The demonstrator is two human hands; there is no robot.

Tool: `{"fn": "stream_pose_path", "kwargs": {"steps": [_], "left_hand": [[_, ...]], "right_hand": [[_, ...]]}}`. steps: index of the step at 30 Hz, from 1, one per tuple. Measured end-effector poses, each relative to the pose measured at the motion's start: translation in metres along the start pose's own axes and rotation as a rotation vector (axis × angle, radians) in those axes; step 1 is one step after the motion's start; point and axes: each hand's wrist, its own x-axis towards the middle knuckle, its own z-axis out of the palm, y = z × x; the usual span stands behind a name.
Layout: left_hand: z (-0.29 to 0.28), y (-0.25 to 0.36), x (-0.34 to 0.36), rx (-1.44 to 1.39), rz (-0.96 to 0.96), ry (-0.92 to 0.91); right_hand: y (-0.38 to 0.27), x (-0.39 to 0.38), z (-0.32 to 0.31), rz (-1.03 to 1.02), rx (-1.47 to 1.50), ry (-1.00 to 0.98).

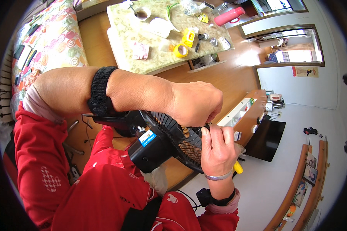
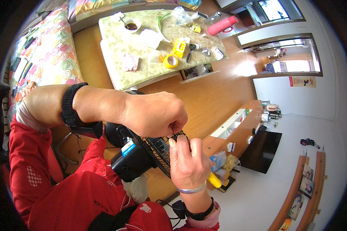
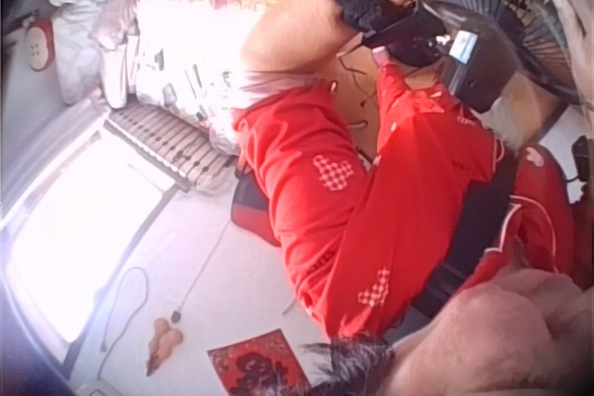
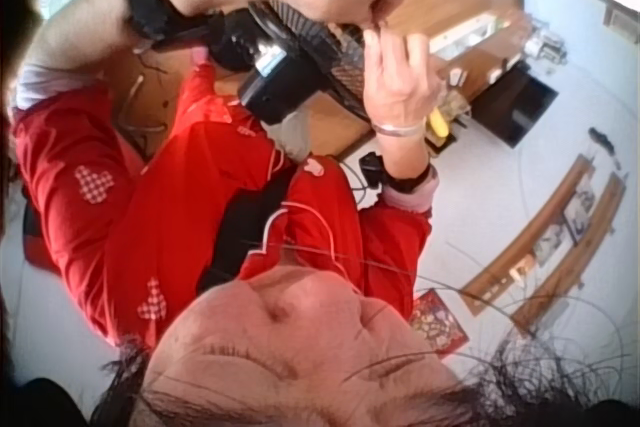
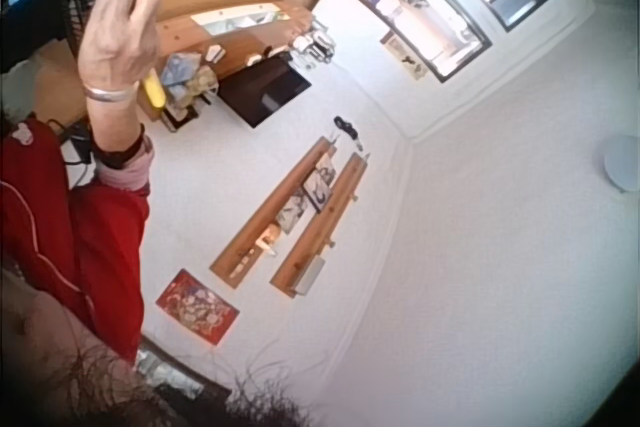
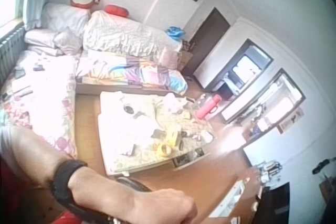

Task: The person uses a yellow-handled screwdriver to remove screws from the front grille of a black table fan. They then use their fingers to pull apart the grille and access the interior components.

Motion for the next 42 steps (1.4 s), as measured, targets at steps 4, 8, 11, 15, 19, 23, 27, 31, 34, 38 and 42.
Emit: {"fn": "stream_pose_path", "kwargs": {"steps": [4,8,11,15,19,23,27,31,34,38,42], "left_hand": [[0.008,0.01,-0.001,0.007,-0.178,0.025],[0.018,0.011,-0.013,-0.144,-0.194,0.156],[0.024,0.008,-0.019,-0.186,-0.168,0.212],[0.029,0.003,-0.021,-0.084,-0.043,0.262],[0.03,-0.005,-0.017,0.04,0.101,0.272],[0.032,-0.014,-0.012,0.127,0.235,0.284],[0.029,-0.013,-0.012,0.123,0.315,0.311],[0.026,0.005,-0.015,0.156,0.003,0.173],[0.023,0.013,-0.009,0.147,-0.166,0.104],[0.025,0.01,-0.006,0.178,-0.048,0.15],[0.03,-0.006,-0.013,-0.036,0.042,0.24]], "right_hand": [[0.0,-0.001,0.001,0.005,0.006,0.014],[0.0,-0.002,-0.001,0.007,0.008,0.017],[0.0,-0.002,-0.002,0.013,0.008,0.015],[0.0,-0.001,-0.001,0.0,-0.011,0.019],[-0.001,0.0,-0.001,-0.011,-0.012,0.018],[-0.002,0.0,-0.002,-0.011,-0.018,0.009],[-0.002,0.001,-0.002,-0.019,-0.017,0.01],[-0.001,0.002,0.0,-0.015,-0.02,0.012],[0.0,0.002,0.002,-0.026,-0.015,0.026],[0.003,0.001,0.001,-0.013,0.008,0.012],[0.006,0.001,-0.003,0.036,0.092,-0.016]]}}
